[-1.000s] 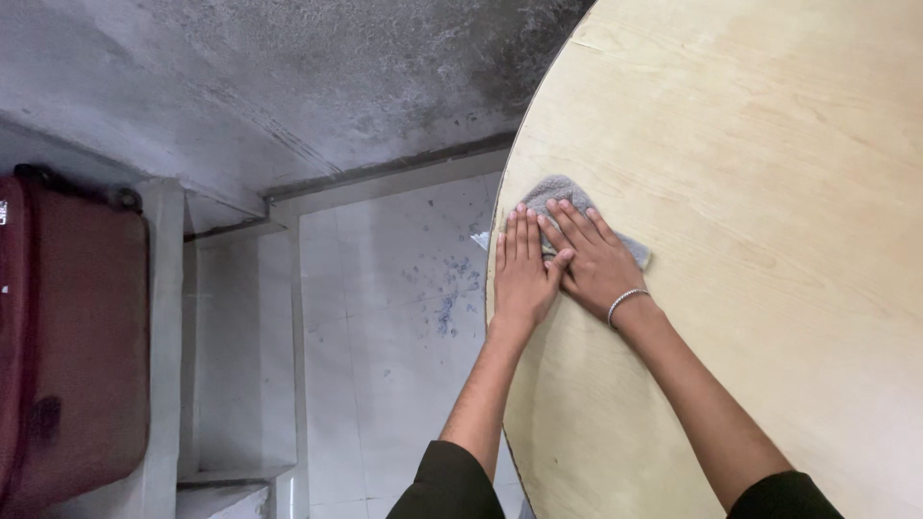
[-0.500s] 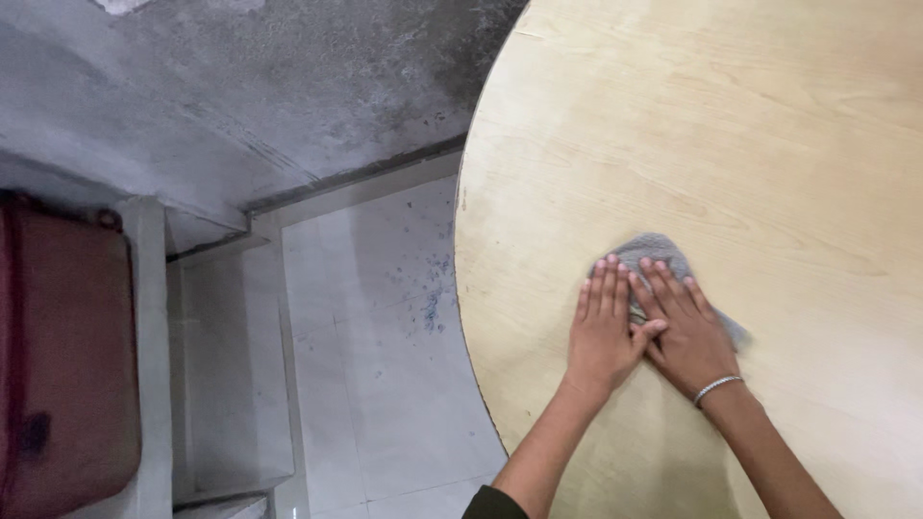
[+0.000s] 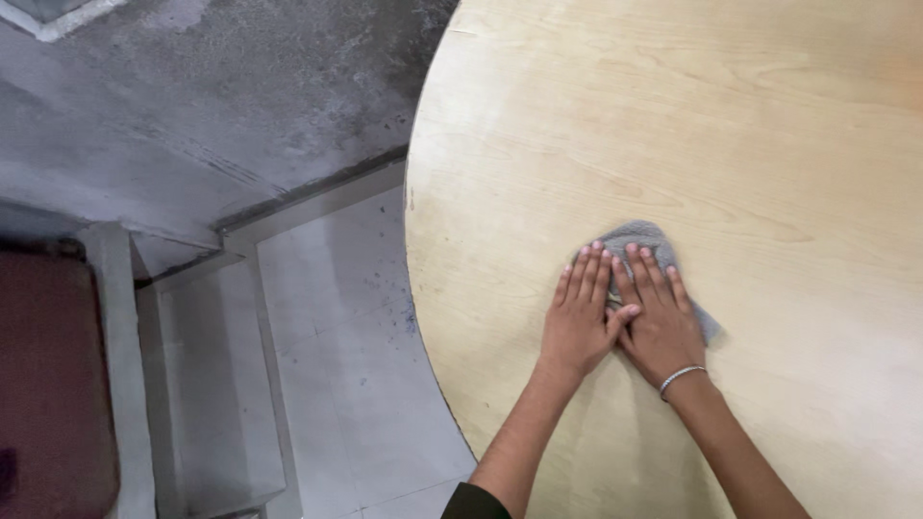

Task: The person wipes a round wooden table with a gray cloth, moving in circular and back-and-forth motions. An orange spray bottle is visible on the table but is not used during the clip.

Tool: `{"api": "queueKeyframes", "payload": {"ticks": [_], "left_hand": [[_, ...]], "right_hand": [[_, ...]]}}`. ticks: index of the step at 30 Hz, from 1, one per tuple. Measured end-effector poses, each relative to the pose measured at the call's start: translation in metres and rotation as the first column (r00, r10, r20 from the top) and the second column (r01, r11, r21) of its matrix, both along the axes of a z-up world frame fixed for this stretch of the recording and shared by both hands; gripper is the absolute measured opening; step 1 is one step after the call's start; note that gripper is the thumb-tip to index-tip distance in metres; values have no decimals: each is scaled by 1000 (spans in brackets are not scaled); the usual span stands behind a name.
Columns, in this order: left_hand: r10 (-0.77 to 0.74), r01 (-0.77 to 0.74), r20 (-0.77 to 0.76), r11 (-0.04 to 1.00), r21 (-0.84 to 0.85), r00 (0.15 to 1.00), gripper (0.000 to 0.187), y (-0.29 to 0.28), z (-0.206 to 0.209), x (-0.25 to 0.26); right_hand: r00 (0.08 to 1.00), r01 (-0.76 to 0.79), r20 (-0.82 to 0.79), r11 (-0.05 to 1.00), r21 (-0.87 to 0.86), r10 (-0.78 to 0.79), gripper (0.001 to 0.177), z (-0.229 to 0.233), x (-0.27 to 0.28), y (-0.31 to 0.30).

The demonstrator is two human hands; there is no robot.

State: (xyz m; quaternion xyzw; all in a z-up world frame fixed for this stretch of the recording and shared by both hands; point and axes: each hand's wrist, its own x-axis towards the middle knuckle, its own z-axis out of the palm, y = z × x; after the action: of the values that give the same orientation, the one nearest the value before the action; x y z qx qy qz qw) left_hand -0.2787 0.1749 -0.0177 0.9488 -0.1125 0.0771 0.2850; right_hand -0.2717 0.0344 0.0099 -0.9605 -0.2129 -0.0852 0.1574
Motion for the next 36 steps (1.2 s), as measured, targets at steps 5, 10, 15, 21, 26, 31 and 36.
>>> {"api": "queueKeyframes", "payload": {"ticks": [5,10,15,21,26,31,36], "left_hand": [[28,-27,-11,999,34,1000,83,-11,7,-2],[1,-2,2,999,54,1000,83,-72,8,7],[-101,99,31,993,69,994,86,-192,4,16],[-203,161,93,928,337,975,91,-340,11,5],[-233,176,96,898,403,968,88,-347,12,0],[-25,16,60,990,142,998,85,-245,-6,19],[251,-238,-74,960,147,965,77,-99,4,-39]], "right_hand": [[999,-45,-19,999,3,45,68,-2,4,-12],[999,-15,-36,999,-36,14,67,-2,11,-74],[991,121,-47,991,-48,-124,69,-3,1,-191],[942,320,-83,944,-78,-326,78,3,-39,-322],[914,399,-46,914,-69,-402,84,3,-48,-327],[990,140,9,989,-45,-140,82,-10,4,-230],[983,-179,-66,979,-99,173,70,-4,-5,-92]]}}
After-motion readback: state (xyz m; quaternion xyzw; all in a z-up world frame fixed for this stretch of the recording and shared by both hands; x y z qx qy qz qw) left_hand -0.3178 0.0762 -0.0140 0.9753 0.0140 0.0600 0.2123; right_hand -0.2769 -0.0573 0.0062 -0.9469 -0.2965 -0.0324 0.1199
